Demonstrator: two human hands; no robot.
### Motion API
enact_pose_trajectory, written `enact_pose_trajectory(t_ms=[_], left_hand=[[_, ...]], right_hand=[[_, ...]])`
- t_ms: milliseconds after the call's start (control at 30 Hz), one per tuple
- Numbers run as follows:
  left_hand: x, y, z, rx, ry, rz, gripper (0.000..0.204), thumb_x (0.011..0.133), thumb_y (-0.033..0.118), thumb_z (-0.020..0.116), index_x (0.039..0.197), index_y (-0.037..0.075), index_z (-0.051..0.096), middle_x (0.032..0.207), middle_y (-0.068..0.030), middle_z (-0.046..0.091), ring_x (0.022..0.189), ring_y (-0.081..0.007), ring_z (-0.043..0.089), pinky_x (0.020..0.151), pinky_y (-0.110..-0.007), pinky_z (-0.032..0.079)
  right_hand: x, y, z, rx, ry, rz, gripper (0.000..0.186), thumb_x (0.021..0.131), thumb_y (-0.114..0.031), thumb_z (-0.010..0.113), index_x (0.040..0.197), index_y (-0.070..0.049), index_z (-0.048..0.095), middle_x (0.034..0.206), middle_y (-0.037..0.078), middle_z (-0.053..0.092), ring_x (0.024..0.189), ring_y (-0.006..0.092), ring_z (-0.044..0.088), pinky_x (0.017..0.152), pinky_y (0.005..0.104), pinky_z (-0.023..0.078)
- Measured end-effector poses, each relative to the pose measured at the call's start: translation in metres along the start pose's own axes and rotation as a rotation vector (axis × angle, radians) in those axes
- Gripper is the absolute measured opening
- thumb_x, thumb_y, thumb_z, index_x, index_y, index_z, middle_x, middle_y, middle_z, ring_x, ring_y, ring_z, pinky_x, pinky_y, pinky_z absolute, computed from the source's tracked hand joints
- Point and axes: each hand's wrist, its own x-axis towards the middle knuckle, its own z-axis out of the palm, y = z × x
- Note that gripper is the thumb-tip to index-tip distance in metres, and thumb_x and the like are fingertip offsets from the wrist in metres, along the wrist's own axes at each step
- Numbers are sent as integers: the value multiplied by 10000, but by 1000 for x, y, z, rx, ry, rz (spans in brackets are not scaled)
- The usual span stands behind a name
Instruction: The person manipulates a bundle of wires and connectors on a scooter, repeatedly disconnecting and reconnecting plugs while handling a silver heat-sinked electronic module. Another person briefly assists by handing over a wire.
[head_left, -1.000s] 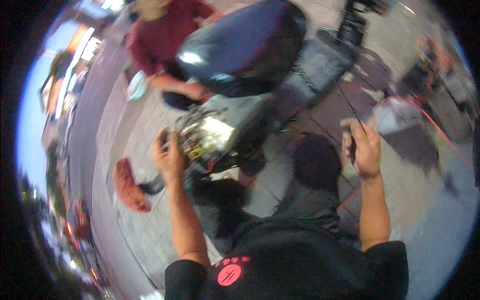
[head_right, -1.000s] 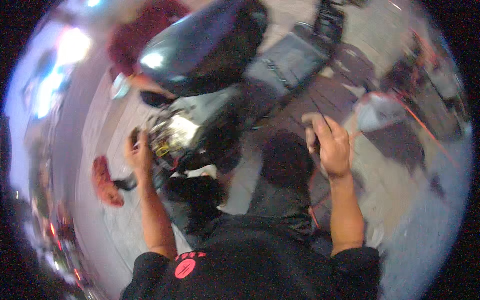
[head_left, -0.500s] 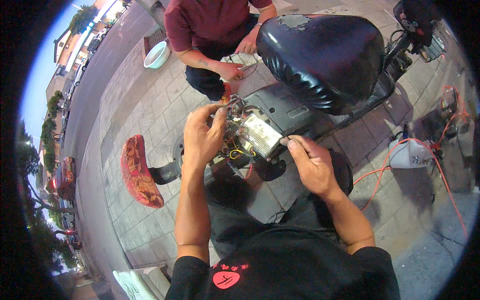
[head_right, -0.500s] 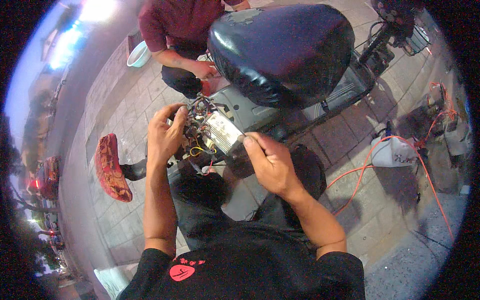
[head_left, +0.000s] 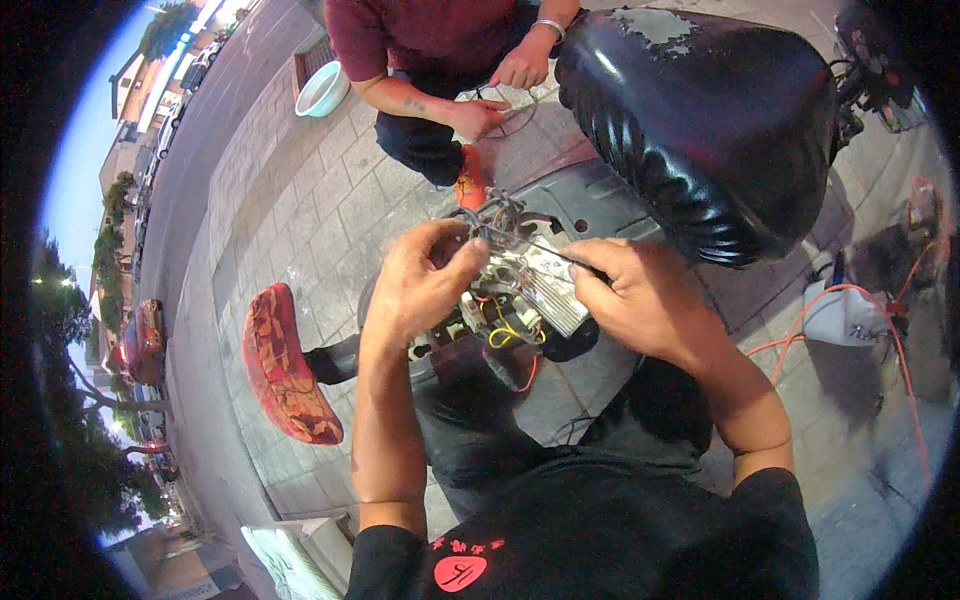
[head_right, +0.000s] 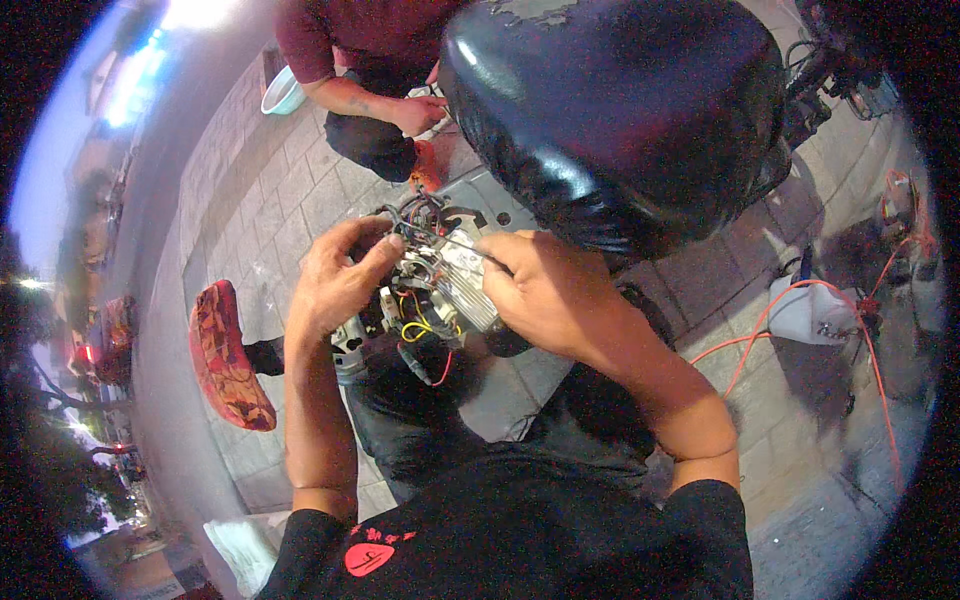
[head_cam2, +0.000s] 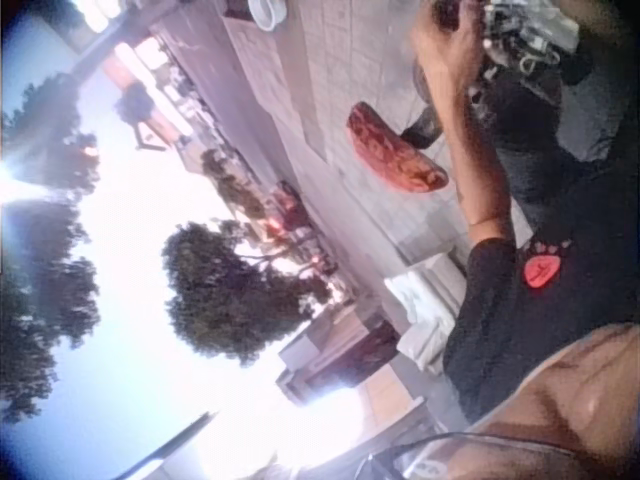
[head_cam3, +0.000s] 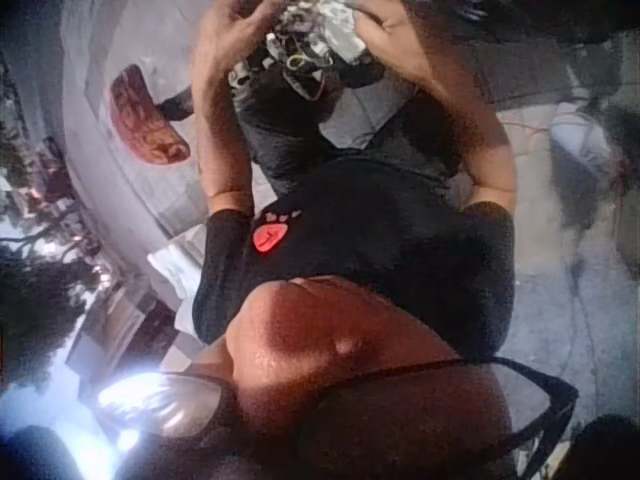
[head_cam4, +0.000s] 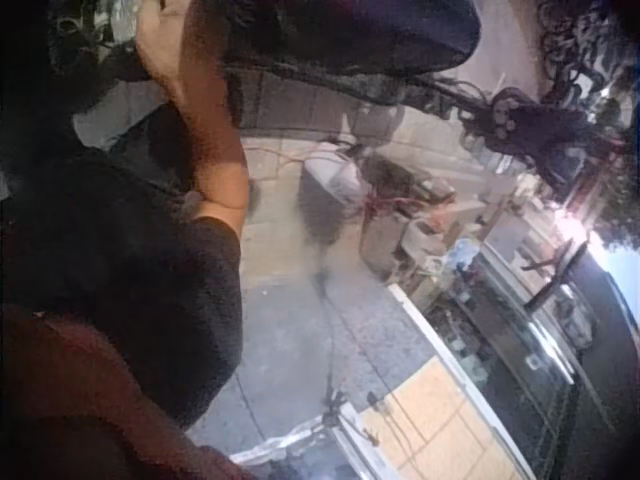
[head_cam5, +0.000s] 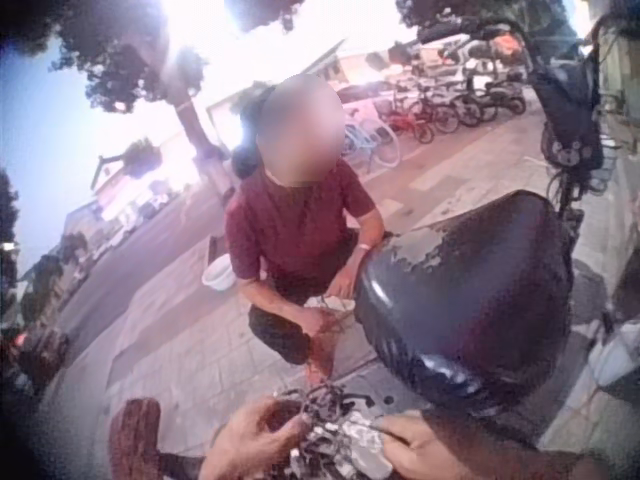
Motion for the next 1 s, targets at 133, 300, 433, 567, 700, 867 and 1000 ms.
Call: enact_pose_trajectory(t_ms=[133,300,433,567,700,867,1000], left_hand=[[0,3,11,29,35,-14,515,1023,286,763,1416,-42,698,998,-89,784,907,-144,694,820,-325,562],[3,-21,31,-17,194,88,442,1025,193,715,1412,-20,719,1001,-58,744,901,-134,669,825,-324,558],[2,-38,42,-38,276,137,413,1027,168,722,1399,-11,735,1039,-59,723,911,-136,663,843,-321,554],[1,-41,44,-22,303,175,403,1024,168,740,1396,14,749,1093,-84,713,955,-149,666,874,-326,547],[-3,-30,44,-10,287,92,410,1012,166,748,1400,34,748,1146,-130,709,1044,-204,675,951,-351,541],[13,-38,29,269,499,464,467,970,202,816,1404,50,730,1198,-166,710,1166,-276,657,1028,-394,523],[43,-57,12,-307,-57,158,334,1087,194,742,1369,16,731,1080,-13,759,970,-106,675,890,-299,552]], right_hand=[[11,-16,-10,-89,-48,27,287,1037,-181,641,1235,-33,787,1087,248,776,972,437,768,830,471,595],[10,-14,-2,-76,-27,13,270,1040,-193,626,1200,-52,790,1009,250,768,915,443,768,766,498,579],[13,-19,2,-116,-63,-11,253,1013,-220,588,1025,-51,775,860,279,733,845,505,746,747,595,581],[18,-27,3,-114,-49,35,258,1001,-243,602,961,-55,774,869,287,733,853,515,742,762,604,584],[21,-23,7,-114,-53,44,263,1000,-242,602,945,-46,768,879,297,731,856,522,736,774,613,584],[15,-21,26,-123,61,-8,219,1014,-190,615,1038,-18,749,873,298,721,837,512,731,739,583,568],[6,-20,35,-135,123,-87,205,1041,-127,661,1189,-11,742,894,264,725,816,458,745,695,487,563]])
